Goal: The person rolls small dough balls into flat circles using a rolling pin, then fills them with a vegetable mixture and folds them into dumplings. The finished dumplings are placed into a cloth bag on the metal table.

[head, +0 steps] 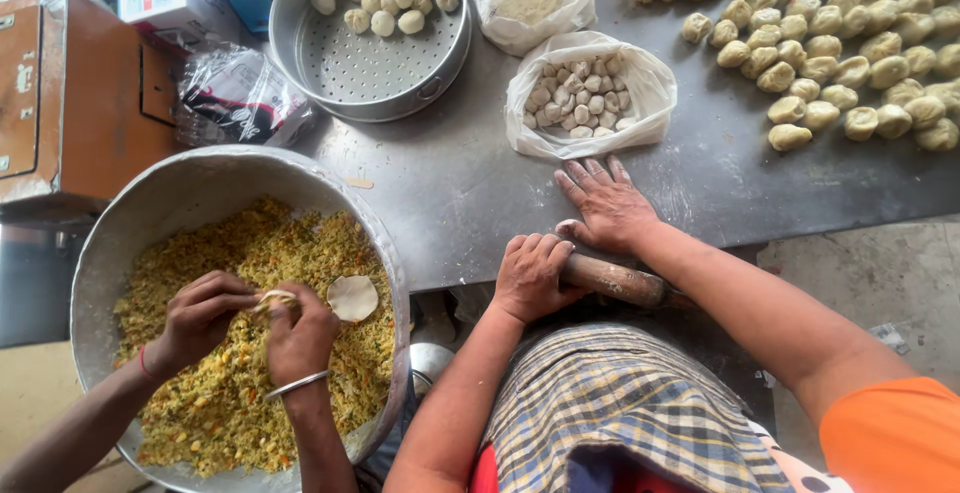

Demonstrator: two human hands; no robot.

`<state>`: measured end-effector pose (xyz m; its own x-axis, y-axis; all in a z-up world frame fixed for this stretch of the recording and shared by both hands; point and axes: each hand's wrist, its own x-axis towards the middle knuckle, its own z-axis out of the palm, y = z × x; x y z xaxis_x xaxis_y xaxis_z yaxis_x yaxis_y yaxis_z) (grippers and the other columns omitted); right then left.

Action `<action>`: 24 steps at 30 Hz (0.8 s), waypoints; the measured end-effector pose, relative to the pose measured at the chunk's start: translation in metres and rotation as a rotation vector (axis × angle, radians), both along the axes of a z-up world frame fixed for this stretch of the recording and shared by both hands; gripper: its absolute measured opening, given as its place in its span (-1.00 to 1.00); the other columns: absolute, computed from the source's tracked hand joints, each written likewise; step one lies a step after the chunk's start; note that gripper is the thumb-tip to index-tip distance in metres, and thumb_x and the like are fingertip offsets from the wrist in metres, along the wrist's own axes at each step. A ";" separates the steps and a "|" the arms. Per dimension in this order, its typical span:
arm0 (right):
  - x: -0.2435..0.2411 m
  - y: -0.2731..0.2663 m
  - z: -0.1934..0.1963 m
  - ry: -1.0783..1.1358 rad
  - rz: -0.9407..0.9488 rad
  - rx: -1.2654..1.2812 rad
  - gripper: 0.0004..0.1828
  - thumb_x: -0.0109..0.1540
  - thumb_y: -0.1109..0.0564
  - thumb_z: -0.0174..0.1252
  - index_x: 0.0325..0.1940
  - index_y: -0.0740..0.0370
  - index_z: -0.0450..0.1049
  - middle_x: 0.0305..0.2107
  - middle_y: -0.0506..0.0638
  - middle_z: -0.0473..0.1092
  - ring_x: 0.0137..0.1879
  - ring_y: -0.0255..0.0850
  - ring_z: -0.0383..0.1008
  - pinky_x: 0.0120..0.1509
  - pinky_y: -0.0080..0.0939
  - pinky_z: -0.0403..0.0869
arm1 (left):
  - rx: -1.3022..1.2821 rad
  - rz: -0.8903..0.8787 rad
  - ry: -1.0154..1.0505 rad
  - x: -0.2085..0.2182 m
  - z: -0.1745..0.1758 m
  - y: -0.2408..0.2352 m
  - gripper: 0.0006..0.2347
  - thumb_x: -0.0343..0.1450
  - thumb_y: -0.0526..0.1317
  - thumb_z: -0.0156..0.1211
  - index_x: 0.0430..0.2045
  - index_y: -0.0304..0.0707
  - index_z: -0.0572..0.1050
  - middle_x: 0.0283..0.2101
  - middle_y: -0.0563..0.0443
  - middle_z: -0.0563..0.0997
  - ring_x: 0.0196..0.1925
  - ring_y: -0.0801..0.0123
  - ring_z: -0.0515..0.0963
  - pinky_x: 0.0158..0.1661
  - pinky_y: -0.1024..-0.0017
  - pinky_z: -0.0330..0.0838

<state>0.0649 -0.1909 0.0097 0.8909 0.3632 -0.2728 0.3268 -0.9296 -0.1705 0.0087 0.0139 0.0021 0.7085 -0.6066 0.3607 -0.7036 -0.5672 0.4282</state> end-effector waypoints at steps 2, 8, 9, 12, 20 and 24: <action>0.000 0.003 -0.001 0.046 -0.015 -0.045 0.02 0.22 -0.52 -0.07 0.57 0.11 -0.03 0.49 0.17 -0.10 0.60 0.11 -0.17 0.59 0.25 -0.23 | 0.015 0.011 0.012 -0.004 0.001 0.001 -0.49 0.13 0.13 0.47 -0.19 -0.15 0.51 -0.17 0.04 0.56 -0.07 0.20 0.54 0.03 0.21 0.33; 0.017 -0.021 -0.021 -0.020 -0.094 0.419 -0.14 0.17 -0.32 -0.06 0.50 0.07 0.22 0.44 0.07 0.20 0.56 0.02 0.02 0.60 0.18 -0.15 | 0.131 0.026 0.121 0.002 0.010 -0.005 -0.53 0.13 0.13 0.48 -0.30 -0.17 0.52 -0.27 0.00 0.52 -0.15 0.15 0.53 -0.13 0.18 0.32; 0.010 -0.036 -0.023 0.079 -0.219 0.762 -0.22 0.26 -0.34 -0.10 0.44 0.12 0.31 0.38 0.12 0.28 0.51 0.01 0.16 0.57 0.10 0.02 | 0.151 0.030 0.142 0.004 0.011 -0.006 -0.55 0.15 0.13 0.47 -0.32 -0.17 0.51 -0.27 0.01 0.51 -0.15 0.16 0.53 -0.14 0.18 0.33; -0.025 -0.076 -0.020 0.052 -0.408 0.805 -0.41 0.43 -0.31 -0.16 0.22 0.11 0.50 0.17 0.14 0.47 0.30 0.01 0.46 0.41 0.00 0.38 | 0.223 0.070 0.238 0.005 0.013 -0.012 -0.58 0.22 0.15 0.45 -0.32 -0.16 0.51 -0.25 0.02 0.50 -0.14 0.17 0.52 -0.13 0.18 0.36; -0.053 -0.075 0.000 -0.139 -0.305 0.122 -0.49 0.21 -0.34 0.05 -0.03 0.05 0.50 -0.19 0.12 0.46 0.03 0.10 0.49 0.09 0.14 0.45 | 0.308 0.257 0.114 0.053 -0.010 -0.047 0.02 0.20 0.47 0.11 0.42 -0.32 0.05 0.52 -0.29 -0.12 0.55 -0.16 -0.18 0.37 -0.20 -0.22; -0.004 -0.091 -0.020 -0.170 -0.305 0.149 -0.52 0.30 -0.33 0.00 -0.11 0.08 0.50 -0.16 0.13 0.46 0.06 0.15 0.46 0.07 0.19 0.45 | 0.302 0.303 0.107 0.092 -0.026 -0.058 0.04 0.29 0.54 -0.14 0.51 -0.25 -0.23 0.59 -0.24 -0.36 0.61 -0.11 -0.46 0.46 -0.20 -0.53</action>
<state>0.0610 -0.2818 -0.0107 0.9922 0.0986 -0.0761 0.0738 -0.9576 -0.2784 0.1002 -0.0437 -0.0243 0.8943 -0.4327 0.1141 -0.4470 -0.8518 0.2731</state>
